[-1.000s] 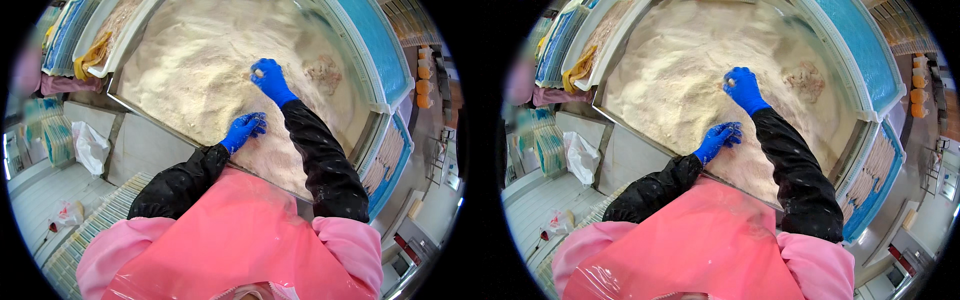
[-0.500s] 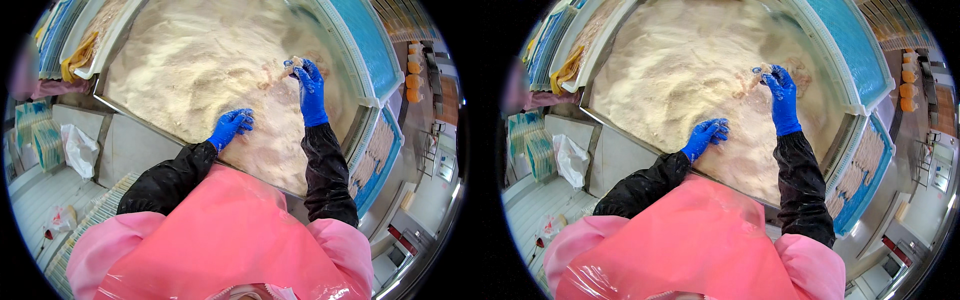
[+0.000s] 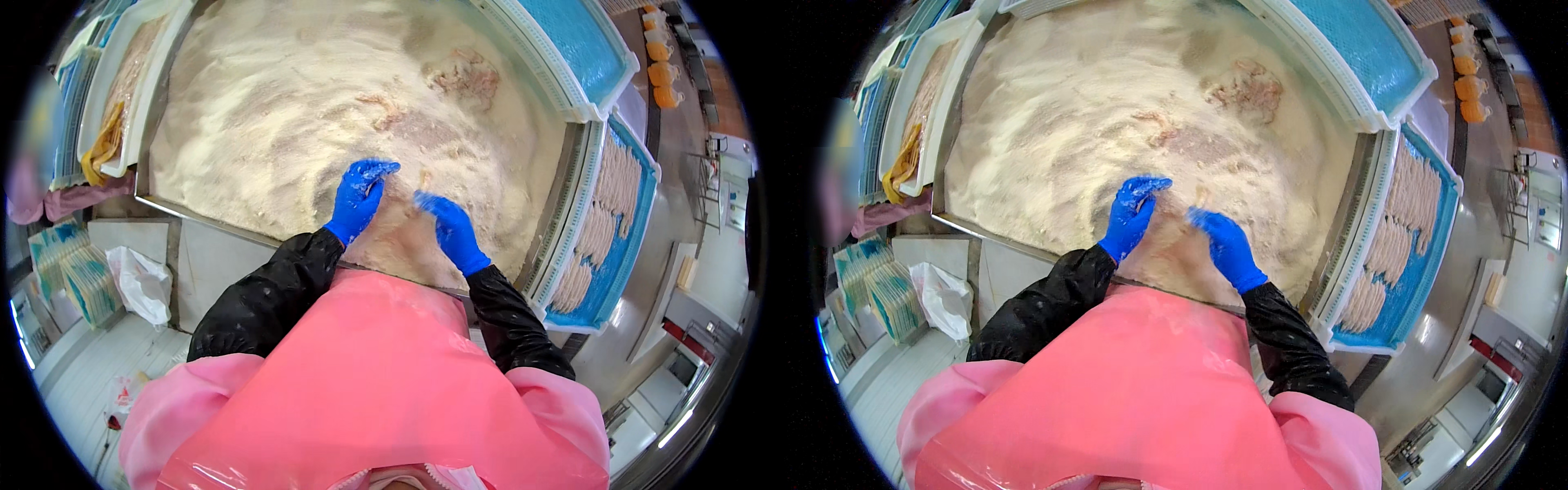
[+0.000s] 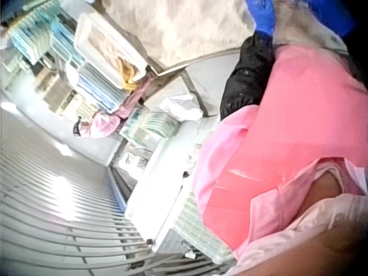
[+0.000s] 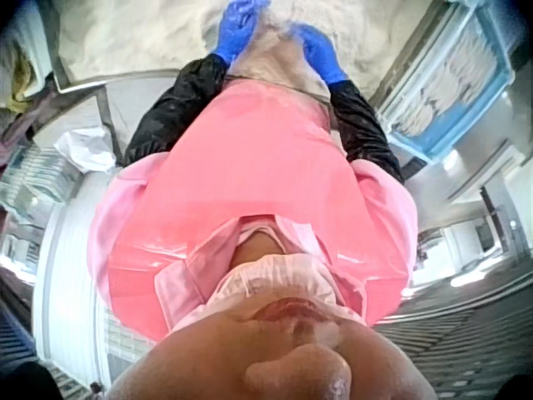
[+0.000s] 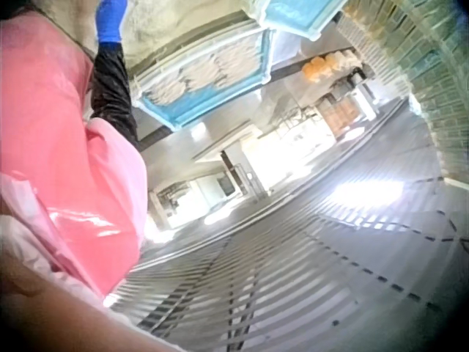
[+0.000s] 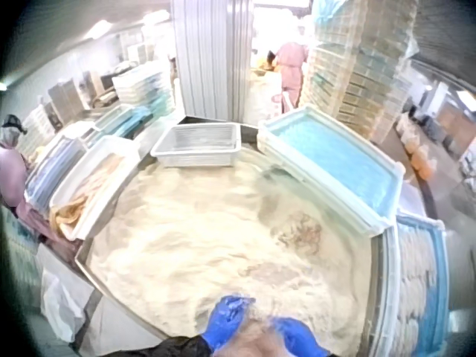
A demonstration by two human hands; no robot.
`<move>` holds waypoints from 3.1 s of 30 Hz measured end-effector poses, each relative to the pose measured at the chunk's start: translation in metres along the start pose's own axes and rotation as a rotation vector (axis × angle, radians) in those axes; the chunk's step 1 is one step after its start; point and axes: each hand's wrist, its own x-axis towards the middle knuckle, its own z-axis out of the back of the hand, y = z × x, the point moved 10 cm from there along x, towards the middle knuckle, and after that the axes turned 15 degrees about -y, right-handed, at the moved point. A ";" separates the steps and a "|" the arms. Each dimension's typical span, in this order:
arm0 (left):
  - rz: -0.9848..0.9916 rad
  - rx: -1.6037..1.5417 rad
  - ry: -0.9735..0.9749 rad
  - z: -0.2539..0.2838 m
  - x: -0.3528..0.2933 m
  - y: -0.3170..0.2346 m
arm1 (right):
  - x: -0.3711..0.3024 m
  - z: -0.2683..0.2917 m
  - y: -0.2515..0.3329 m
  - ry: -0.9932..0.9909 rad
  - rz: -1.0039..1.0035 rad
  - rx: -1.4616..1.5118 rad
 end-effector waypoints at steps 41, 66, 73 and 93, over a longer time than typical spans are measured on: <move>1.012 -1.202 0.053 -0.070 -0.009 -0.006 | -0.074 0.103 -0.097 -0.499 -0.625 -0.020; 1.081 -1.572 0.077 -0.130 -0.037 -0.083 | -0.051 0.076 0.033 -0.434 -0.489 0.243; 1.112 -1.514 0.122 -0.146 -0.043 -0.116 | -0.059 0.088 0.012 -0.484 -0.556 0.354; 0.600 -0.963 0.197 -0.223 -0.065 -0.211 | -0.038 0.178 0.008 -0.629 -0.290 0.763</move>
